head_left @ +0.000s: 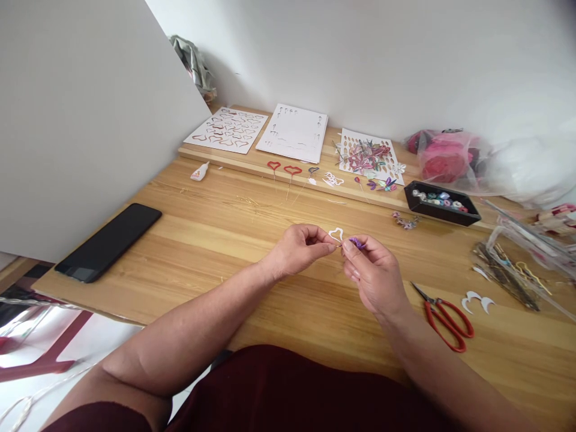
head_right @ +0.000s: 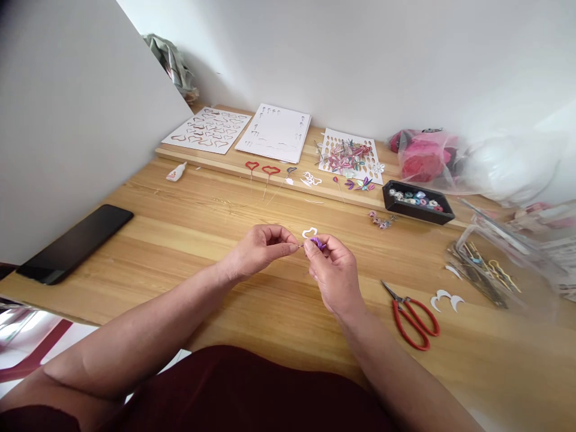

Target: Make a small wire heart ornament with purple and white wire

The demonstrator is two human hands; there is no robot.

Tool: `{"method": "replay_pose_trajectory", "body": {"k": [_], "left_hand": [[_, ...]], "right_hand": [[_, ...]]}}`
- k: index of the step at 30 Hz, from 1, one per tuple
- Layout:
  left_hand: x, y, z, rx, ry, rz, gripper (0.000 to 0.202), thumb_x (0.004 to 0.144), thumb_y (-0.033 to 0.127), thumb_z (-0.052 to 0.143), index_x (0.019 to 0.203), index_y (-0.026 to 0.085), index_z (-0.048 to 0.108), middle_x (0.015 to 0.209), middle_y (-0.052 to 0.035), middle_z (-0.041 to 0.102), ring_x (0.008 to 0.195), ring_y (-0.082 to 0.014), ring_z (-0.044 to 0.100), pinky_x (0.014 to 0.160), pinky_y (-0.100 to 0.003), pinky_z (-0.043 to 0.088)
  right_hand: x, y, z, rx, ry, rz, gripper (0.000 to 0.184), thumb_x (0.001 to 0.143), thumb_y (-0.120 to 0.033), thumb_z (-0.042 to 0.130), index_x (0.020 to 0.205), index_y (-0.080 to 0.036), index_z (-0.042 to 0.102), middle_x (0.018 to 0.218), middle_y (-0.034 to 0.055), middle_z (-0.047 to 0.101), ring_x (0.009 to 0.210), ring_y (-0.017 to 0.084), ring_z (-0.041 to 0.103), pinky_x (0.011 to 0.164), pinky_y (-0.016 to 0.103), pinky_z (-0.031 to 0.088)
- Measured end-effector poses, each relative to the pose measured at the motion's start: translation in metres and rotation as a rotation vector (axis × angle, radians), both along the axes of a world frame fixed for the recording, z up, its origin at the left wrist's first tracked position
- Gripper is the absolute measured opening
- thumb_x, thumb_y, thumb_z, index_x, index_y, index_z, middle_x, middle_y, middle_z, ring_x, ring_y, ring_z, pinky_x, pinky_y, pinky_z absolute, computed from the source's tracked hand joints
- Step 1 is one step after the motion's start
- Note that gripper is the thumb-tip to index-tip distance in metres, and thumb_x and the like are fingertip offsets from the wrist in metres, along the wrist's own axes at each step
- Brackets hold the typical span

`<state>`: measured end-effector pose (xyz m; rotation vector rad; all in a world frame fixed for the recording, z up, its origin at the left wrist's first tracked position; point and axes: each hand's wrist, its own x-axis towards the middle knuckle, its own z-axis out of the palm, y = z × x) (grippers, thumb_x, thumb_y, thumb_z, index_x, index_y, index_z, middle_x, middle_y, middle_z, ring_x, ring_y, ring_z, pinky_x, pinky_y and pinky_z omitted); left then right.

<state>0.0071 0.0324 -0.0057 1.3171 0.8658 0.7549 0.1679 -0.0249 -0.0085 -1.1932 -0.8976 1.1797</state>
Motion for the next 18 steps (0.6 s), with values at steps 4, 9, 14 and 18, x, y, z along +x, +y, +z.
{"method": "replay_pose_trajectory", "body": {"k": [4, 9, 14, 18], "left_hand": [[-0.0011, 0.0005, 0.0022, 0.01, 0.024, -0.02, 0.027, 0.074, 0.038, 0.072, 0.079, 0.012, 0.066, 0.067, 0.0007, 0.059, 0.06, -0.0092, 0.046, 0.059, -0.024, 0.033], [-0.0011, 0.0013, 0.0028, -0.017, 0.008, -0.032, 0.028, 0.073, 0.038, 0.074, 0.079, 0.011, 0.068, 0.067, 0.0001, 0.06, 0.06, -0.009, 0.046, 0.058, -0.024, 0.033], [-0.0003, 0.0011, 0.0016, -0.042, -0.031, -0.03, 0.029, 0.071, 0.038, 0.076, 0.08, 0.011, 0.069, 0.069, -0.0005, 0.062, 0.061, -0.009, 0.048, 0.06, -0.025, 0.033], [0.0003, 0.0007, 0.0014, -0.061, -0.029, -0.02, 0.028, 0.07, 0.038, 0.077, 0.077, 0.012, 0.069, 0.066, 0.0009, 0.061, 0.059, -0.0084, 0.045, 0.059, -0.025, 0.033]], "right_hand": [[0.0037, -0.0004, -0.0038, 0.025, -0.092, 0.034, 0.018, 0.084, -0.034, 0.075, 0.083, -0.02, 0.065, 0.067, -0.005, 0.05, 0.049, 0.005, 0.037, 0.044, 0.02, 0.029], [0.0054, -0.0001, -0.0064, 0.028, -0.133, 0.023, 0.018, 0.085, -0.036, 0.074, 0.086, -0.02, 0.064, 0.069, -0.005, 0.051, 0.05, 0.005, 0.037, 0.045, 0.021, 0.03], [0.0052, 0.0, -0.006, 0.031, -0.121, 0.007, 0.019, 0.084, -0.035, 0.075, 0.086, -0.02, 0.064, 0.068, -0.0057, 0.05, 0.049, 0.005, 0.035, 0.044, 0.022, 0.029], [0.0062, 0.0, -0.0065, 0.036, -0.142, 0.016, 0.019, 0.085, -0.036, 0.075, 0.087, -0.02, 0.064, 0.069, -0.0054, 0.051, 0.049, 0.006, 0.036, 0.044, 0.022, 0.029]]}}
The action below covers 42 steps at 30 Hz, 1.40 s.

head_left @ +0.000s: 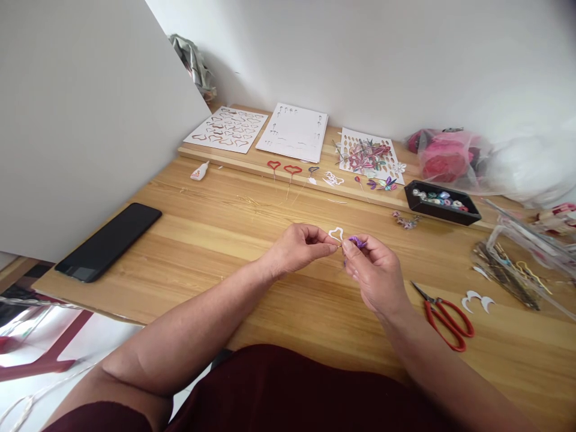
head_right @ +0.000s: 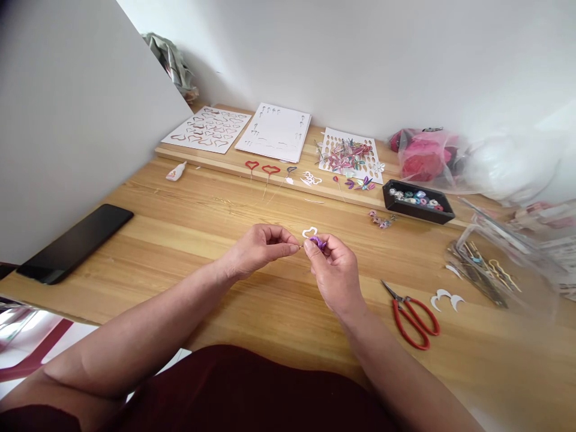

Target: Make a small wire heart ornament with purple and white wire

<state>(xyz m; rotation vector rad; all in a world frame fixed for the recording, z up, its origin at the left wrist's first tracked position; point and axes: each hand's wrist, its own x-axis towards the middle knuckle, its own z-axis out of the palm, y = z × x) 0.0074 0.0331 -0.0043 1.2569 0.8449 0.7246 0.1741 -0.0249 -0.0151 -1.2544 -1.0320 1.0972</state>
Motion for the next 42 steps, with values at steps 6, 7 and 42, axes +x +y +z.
{"method": "replay_pose_trajectory", "body": {"k": [6, 7, 42], "left_hand": [[0.0, 0.0, 0.002, -0.022, -0.021, -0.003, 0.028, 0.069, 0.037, 0.077, 0.077, 0.012, 0.069, 0.065, 0.0017, 0.06, 0.058, -0.0076, 0.044, 0.058, -0.024, 0.032], [0.0, 0.0, 0.002, -0.025, -0.023, -0.005, 0.028, 0.069, 0.037, 0.078, 0.077, 0.012, 0.069, 0.065, 0.0016, 0.06, 0.058, -0.0076, 0.044, 0.058, -0.024, 0.032], [0.0, 0.001, -0.003, 0.474, 0.171, 0.053, 0.012, 0.079, 0.024, 0.065, 0.077, 0.013, 0.068, 0.065, 0.0019, 0.057, 0.057, -0.0067, 0.043, 0.055, -0.02, 0.035]], "right_hand": [[0.002, 0.001, -0.001, 0.037, -0.065, -0.007, 0.019, 0.085, -0.037, 0.074, 0.088, -0.02, 0.065, 0.07, -0.0047, 0.053, 0.05, 0.006, 0.038, 0.045, 0.023, 0.03], [0.001, 0.001, -0.001, 0.038, -0.068, -0.01, 0.018, 0.085, -0.037, 0.074, 0.088, -0.021, 0.066, 0.07, -0.0048, 0.053, 0.051, 0.006, 0.038, 0.046, 0.023, 0.03], [0.02, -0.005, 0.058, 0.084, -0.733, 0.21, 0.013, 0.087, -0.032, 0.067, 0.083, -0.02, 0.07, 0.066, -0.0001, 0.062, 0.055, 0.011, 0.046, 0.051, 0.026, 0.033]]}}
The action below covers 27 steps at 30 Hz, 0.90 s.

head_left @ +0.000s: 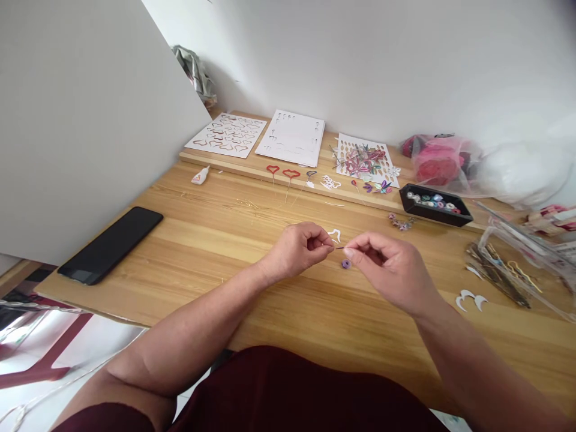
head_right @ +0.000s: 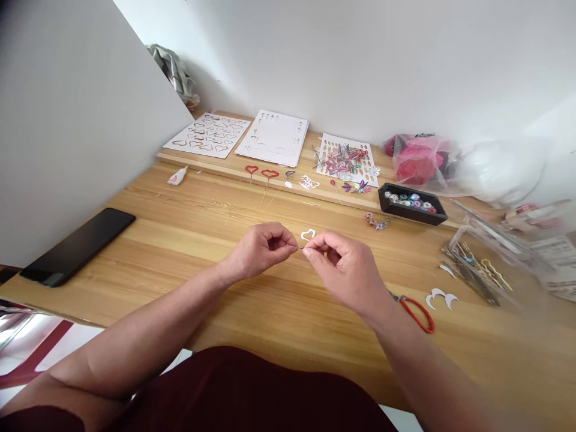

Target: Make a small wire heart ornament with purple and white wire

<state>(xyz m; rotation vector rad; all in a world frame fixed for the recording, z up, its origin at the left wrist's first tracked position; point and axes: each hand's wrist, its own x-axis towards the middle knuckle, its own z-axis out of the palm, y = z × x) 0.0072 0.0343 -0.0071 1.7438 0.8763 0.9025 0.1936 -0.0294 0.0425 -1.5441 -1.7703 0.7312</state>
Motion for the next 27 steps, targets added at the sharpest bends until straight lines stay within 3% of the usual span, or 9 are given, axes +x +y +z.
{"method": "replay_pose_trajectory", "body": {"k": [3, 5, 10, 13, 15, 17, 20, 23, 27], "left_hand": [[-0.002, -0.003, 0.004, -0.017, -0.034, -0.119, 0.012, 0.08, 0.024, 0.065, 0.077, 0.013, 0.068, 0.069, 0.0012, 0.059, 0.057, -0.0061, 0.043, 0.054, -0.02, 0.035], [-0.003, -0.005, 0.008, -0.078, -0.076, -0.18, 0.013, 0.08, 0.025, 0.067, 0.078, 0.012, 0.067, 0.069, 0.0006, 0.06, 0.057, -0.0061, 0.044, 0.054, -0.02, 0.035], [-0.004, -0.009, 0.014, -0.254, -0.275, -0.234, 0.023, 0.079, 0.033, 0.073, 0.078, 0.012, 0.066, 0.067, 0.0004, 0.058, 0.056, -0.006, 0.043, 0.055, -0.021, 0.035], [-0.003, -0.01, 0.016, -0.287, -0.358, -0.179, 0.029, 0.077, 0.038, 0.077, 0.077, 0.011, 0.065, 0.065, 0.0013, 0.057, 0.057, -0.0056, 0.043, 0.056, -0.021, 0.034], [-0.003, -0.011, 0.017, -0.278, -0.371, -0.117, 0.03, 0.076, 0.039, 0.077, 0.077, 0.011, 0.064, 0.067, 0.001, 0.058, 0.058, -0.0059, 0.044, 0.057, -0.021, 0.035], [-0.004, -0.013, 0.018, -0.254, -0.338, -0.047, 0.029, 0.077, 0.038, 0.075, 0.077, 0.012, 0.064, 0.066, 0.0015, 0.057, 0.058, -0.0059, 0.044, 0.056, -0.021, 0.034], [-0.005, -0.018, 0.018, -0.18, -0.205, 0.059, 0.025, 0.078, 0.036, 0.072, 0.076, 0.012, 0.064, 0.06, 0.004, 0.051, 0.054, -0.0056, 0.039, 0.052, -0.02, 0.031], [-0.007, -0.025, 0.022, -0.061, -0.064, 0.109, 0.018, 0.078, 0.03, 0.069, 0.077, 0.013, 0.067, 0.06, 0.0034, 0.052, 0.054, -0.0064, 0.04, 0.051, -0.02, 0.031], [-0.009, -0.038, 0.036, 0.05, 0.017, 0.014, 0.012, 0.079, 0.024, 0.067, 0.076, 0.013, 0.069, 0.066, 0.0015, 0.057, 0.056, -0.0064, 0.043, 0.052, -0.02, 0.032]], "right_hand": [[0.011, 0.017, 0.016, -0.055, -0.053, 0.11, 0.015, 0.085, -0.033, 0.069, 0.08, -0.019, 0.072, 0.061, -0.0014, 0.059, 0.051, 0.009, 0.042, 0.048, 0.025, 0.03], [0.016, 0.03, 0.018, -0.119, 0.018, 0.155, 0.017, 0.082, -0.036, 0.072, 0.08, -0.019, 0.072, 0.061, -0.0012, 0.059, 0.053, 0.01, 0.045, 0.05, 0.025, 0.033], [0.019, 0.043, 0.0, -0.415, 0.41, 0.156, 0.03, 0.067, -0.043, 0.084, 0.074, -0.018, 0.07, 0.06, -0.0021, 0.056, 0.05, 0.008, 0.044, 0.048, 0.024, 0.035], [0.012, 0.032, -0.015, -0.526, 0.656, 0.109, 0.033, 0.062, -0.04, 0.087, 0.077, -0.018, 0.069, 0.057, -0.0055, 0.052, 0.044, 0.005, 0.037, 0.045, 0.023, 0.031], [0.007, 0.02, -0.023, -0.541, 0.694, 0.115, 0.031, 0.066, -0.041, 0.085, 0.074, -0.018, 0.066, 0.058, -0.0054, 0.05, 0.044, 0.005, 0.039, 0.044, 0.022, 0.031], [0.003, 0.006, -0.026, -0.507, 0.634, 0.122, 0.03, 0.071, -0.042, 0.082, 0.073, -0.018, 0.065, 0.063, -0.0031, 0.055, 0.046, 0.006, 0.042, 0.044, 0.024, 0.034], [-0.001, -0.015, -0.018, -0.385, 0.375, 0.138, 0.026, 0.081, -0.043, 0.073, 0.075, -0.018, 0.066, 0.064, -0.0016, 0.056, 0.048, 0.008, 0.043, 0.046, 0.025, 0.034], [-0.002, -0.028, 0.005, -0.196, 0.103, 0.156, 0.021, 0.088, -0.038, 0.066, 0.078, -0.019, 0.068, 0.062, -0.0022, 0.052, 0.053, 0.009, 0.041, 0.048, 0.025, 0.031], [0.002, -0.02, 0.04, -0.059, -0.011, 0.203, 0.018, 0.087, -0.035, 0.066, 0.077, -0.02, 0.068, 0.059, -0.0025, 0.05, 0.053, 0.009, 0.039, 0.049, 0.025, 0.029]]}}
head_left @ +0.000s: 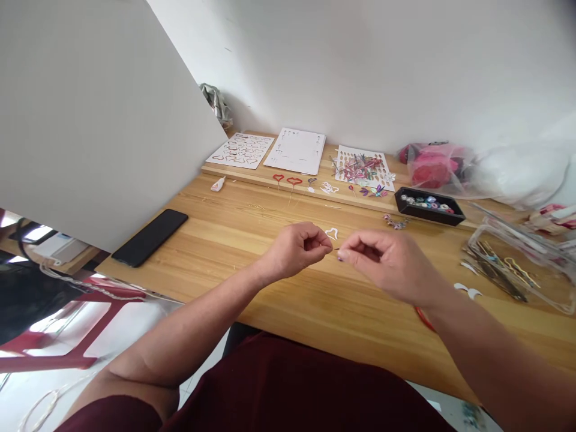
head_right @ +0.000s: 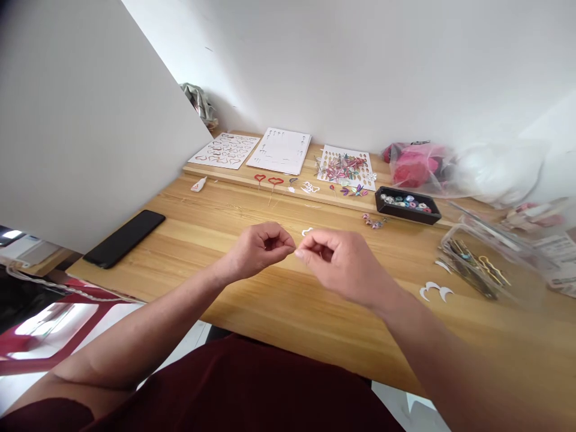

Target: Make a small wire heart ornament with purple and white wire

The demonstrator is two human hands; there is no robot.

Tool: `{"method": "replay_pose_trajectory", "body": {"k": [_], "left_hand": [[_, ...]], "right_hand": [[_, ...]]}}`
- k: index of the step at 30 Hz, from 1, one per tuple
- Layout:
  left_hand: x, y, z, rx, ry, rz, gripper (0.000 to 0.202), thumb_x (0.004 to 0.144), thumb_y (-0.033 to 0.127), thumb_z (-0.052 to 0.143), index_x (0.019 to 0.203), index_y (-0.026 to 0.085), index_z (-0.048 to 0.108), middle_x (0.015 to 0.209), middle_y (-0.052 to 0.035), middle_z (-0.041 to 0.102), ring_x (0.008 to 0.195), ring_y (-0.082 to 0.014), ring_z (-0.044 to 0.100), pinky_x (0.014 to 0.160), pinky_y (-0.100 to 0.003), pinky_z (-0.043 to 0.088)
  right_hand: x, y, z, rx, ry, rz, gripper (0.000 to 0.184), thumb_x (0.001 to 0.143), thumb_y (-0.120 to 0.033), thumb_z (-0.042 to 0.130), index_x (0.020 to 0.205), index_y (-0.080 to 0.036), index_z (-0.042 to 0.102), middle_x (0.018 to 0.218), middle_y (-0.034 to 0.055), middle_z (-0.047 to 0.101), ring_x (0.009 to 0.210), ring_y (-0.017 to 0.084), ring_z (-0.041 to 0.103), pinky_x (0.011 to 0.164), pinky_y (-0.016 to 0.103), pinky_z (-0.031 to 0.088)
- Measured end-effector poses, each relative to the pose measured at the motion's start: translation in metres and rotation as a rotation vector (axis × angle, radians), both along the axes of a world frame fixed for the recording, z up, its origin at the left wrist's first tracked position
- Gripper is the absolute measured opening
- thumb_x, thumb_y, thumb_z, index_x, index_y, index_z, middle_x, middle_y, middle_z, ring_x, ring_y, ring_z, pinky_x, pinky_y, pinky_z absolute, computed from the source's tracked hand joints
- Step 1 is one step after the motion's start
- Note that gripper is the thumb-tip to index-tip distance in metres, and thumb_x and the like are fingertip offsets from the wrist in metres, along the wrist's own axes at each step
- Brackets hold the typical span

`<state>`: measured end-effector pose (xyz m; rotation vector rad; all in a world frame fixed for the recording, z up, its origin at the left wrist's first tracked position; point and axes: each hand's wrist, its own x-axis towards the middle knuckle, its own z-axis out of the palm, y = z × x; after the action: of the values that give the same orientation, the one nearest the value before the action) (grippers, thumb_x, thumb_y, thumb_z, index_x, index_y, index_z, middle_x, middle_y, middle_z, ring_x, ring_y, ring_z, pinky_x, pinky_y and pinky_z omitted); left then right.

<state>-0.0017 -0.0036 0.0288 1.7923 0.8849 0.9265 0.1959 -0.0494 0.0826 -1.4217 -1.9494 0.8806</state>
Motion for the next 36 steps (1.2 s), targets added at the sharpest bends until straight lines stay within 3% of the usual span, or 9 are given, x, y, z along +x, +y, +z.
{"method": "replay_pose_trajectory", "body": {"k": [4, 9, 13, 16, 19, 22, 25, 31, 36], "left_hand": [[-0.001, -0.014, 0.016, -0.064, -0.06, -0.125, 0.014, 0.079, 0.026, 0.068, 0.076, 0.012, 0.067, 0.068, -0.0003, 0.059, 0.057, -0.0064, 0.044, 0.053, -0.02, 0.034], [-0.002, -0.02, 0.021, -0.199, -0.237, -0.097, 0.025, 0.079, 0.035, 0.071, 0.077, 0.012, 0.064, 0.063, 0.002, 0.053, 0.055, -0.0058, 0.039, 0.052, -0.021, 0.03], [-0.002, -0.018, 0.019, -0.21, -0.242, 0.026, 0.026, 0.078, 0.036, 0.072, 0.076, 0.012, 0.062, 0.06, 0.0039, 0.049, 0.053, -0.0054, 0.036, 0.051, -0.021, 0.028], [-0.001, -0.019, 0.017, -0.147, -0.146, 0.091, 0.023, 0.078, 0.035, 0.07, 0.075, 0.013, 0.064, 0.057, 0.005, 0.046, 0.052, -0.0057, 0.035, 0.05, -0.02, 0.027], [-0.001, -0.023, 0.018, -0.038, -0.034, 0.083, 0.017, 0.078, 0.03, 0.068, 0.077, 0.013, 0.067, 0.061, 0.0032, 0.052, 0.055, -0.0065, 0.039, 0.051, -0.02, 0.03], [-0.002, -0.029, 0.024, 0.022, 0.022, -0.013, 0.012, 0.078, 0.026, 0.068, 0.076, 0.014, 0.068, 0.067, 0.0015, 0.055, 0.058, -0.0069, 0.043, 0.053, -0.02, 0.032], [-0.004, -0.034, 0.032, -0.026, -0.028, -0.125, 0.014, 0.079, 0.027, 0.069, 0.077, 0.013, 0.068, 0.07, -0.0006, 0.059, 0.059, -0.0074, 0.045, 0.054, -0.021, 0.035], [-0.005, -0.032, 0.034, -0.176, -0.205, -0.06, 0.028, 0.078, 0.039, 0.073, 0.077, 0.013, 0.064, 0.06, 0.0034, 0.048, 0.053, -0.0057, 0.036, 0.05, -0.021, 0.028], [-0.005, -0.024, 0.025, -0.124, -0.126, 0.135, 0.023, 0.076, 0.035, 0.071, 0.074, 0.013, 0.065, 0.057, 0.0049, 0.047, 0.052, -0.0057, 0.036, 0.05, -0.021, 0.028]], "right_hand": [[0.009, 0.026, 0.009, -0.069, 0.141, 0.066, 0.024, 0.079, -0.04, 0.074, 0.07, -0.018, 0.067, 0.062, -0.001, 0.055, 0.055, 0.009, 0.044, 0.05, 0.025, 0.032], [0.005, 0.023, -0.026, -0.363, 0.457, 0.029, 0.032, 0.069, -0.045, 0.081, 0.075, -0.017, 0.066, 0.06, -0.003, 0.055, 0.046, 0.006, 0.038, 0.044, 0.023, 0.029], [-0.006, -0.008, -0.046, -0.367, 0.474, 0.006, 0.03, 0.078, -0.045, 0.074, 0.076, -0.017, 0.063, 0.064, -0.0017, 0.056, 0.048, 0.007, 0.041, 0.045, 0.024, 0.033], [-0.011, -0.031, -0.034, -0.207, 0.264, 0.04, 0.025, 0.087, -0.04, 0.066, 0.075, -0.017, 0.065, 0.063, -0.0015, 0.055, 0.051, 0.008, 0.039, 0.047, 0.024, 0.03], [-0.01, -0.037, -0.006, -0.029, 0.108, 0.028, 0.022, 0.089, -0.035, 0.064, 0.074, -0.018, 0.065, 0.06, -0.0027, 0.049, 0.054, 0.008, 0.038, 0.048, 0.024, 0.028], [-0.005, -0.022, 0.02, 0.03, 0.066, 0.036, 0.021, 0.087, -0.034, 0.065, 0.074, -0.018, 0.066, 0.059, -0.0026, 0.05, 0.053, 0.009, 0.038, 0.048, 0.024, 0.029], [0.004, 0.002, 0.026, -0.009, 0.142, 0.077, 0.022, 0.08, -0.037, 0.072, 0.071, -0.018, 0.066, 0.059, -0.0021, 0.052, 0.054, 0.009, 0.042, 0.049, 0.024, 0.031], [0.003, 0.009, -0.019, -0.362, 0.471, 0.036, 0.036, 0.066, -0.048, 0.083, 0.075, -0.018, 0.066, 0.056, -0.0047, 0.05, 0.045, 0.006, 0.036, 0.044, 0.024, 0.027], [-0.007, -0.024, -0.031, -0.294, 0.313, 0.073, 0.028, 0.083, -0.044, 0.071, 0.072, -0.018, 0.063, 0.06, -0.0018, 0.054, 0.051, 0.009, 0.041, 0.046, 0.025, 0.03]]}}
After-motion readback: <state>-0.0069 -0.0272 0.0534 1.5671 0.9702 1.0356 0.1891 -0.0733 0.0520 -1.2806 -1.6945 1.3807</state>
